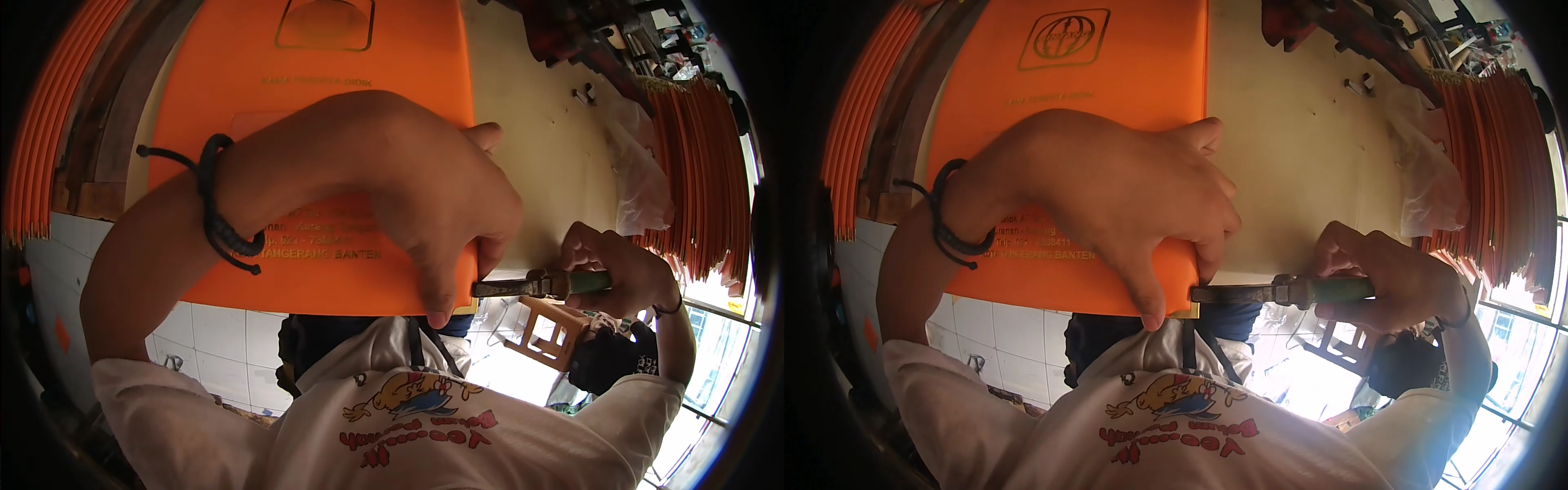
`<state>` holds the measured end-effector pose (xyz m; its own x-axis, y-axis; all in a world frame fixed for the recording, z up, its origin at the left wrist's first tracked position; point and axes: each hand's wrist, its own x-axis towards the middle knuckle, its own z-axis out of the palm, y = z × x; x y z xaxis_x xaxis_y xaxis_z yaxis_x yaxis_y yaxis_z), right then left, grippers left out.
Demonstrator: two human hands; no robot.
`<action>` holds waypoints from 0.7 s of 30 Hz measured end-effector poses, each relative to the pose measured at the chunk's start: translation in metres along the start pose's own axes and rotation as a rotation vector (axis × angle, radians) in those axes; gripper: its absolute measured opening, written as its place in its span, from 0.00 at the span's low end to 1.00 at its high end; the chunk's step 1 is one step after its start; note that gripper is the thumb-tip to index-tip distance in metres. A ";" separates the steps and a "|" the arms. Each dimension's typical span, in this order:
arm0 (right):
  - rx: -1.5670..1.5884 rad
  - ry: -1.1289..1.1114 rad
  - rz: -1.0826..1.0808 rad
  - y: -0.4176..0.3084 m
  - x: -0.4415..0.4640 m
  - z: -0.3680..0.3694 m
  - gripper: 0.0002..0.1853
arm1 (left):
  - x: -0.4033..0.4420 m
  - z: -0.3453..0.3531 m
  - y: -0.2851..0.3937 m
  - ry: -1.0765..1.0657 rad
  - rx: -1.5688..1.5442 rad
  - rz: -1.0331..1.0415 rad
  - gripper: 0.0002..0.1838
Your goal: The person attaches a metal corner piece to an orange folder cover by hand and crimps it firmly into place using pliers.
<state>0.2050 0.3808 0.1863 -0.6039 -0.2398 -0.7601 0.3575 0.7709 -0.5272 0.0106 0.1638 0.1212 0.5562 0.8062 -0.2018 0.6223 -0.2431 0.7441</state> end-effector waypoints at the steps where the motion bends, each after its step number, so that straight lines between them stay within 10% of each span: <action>1: -0.006 0.011 -0.016 -0.001 0.000 0.000 0.22 | 0.000 0.000 -0.001 0.003 0.002 0.012 0.27; 21: -0.191 0.050 -0.005 -0.005 0.009 0.011 0.10 | 0.004 -0.002 -0.001 -0.004 0.082 -0.033 0.30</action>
<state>0.2056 0.3684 0.1783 -0.6421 -0.2182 -0.7349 0.2150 0.8689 -0.4458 0.0112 0.1684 0.1213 0.5365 0.8125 -0.2282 0.6835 -0.2596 0.6822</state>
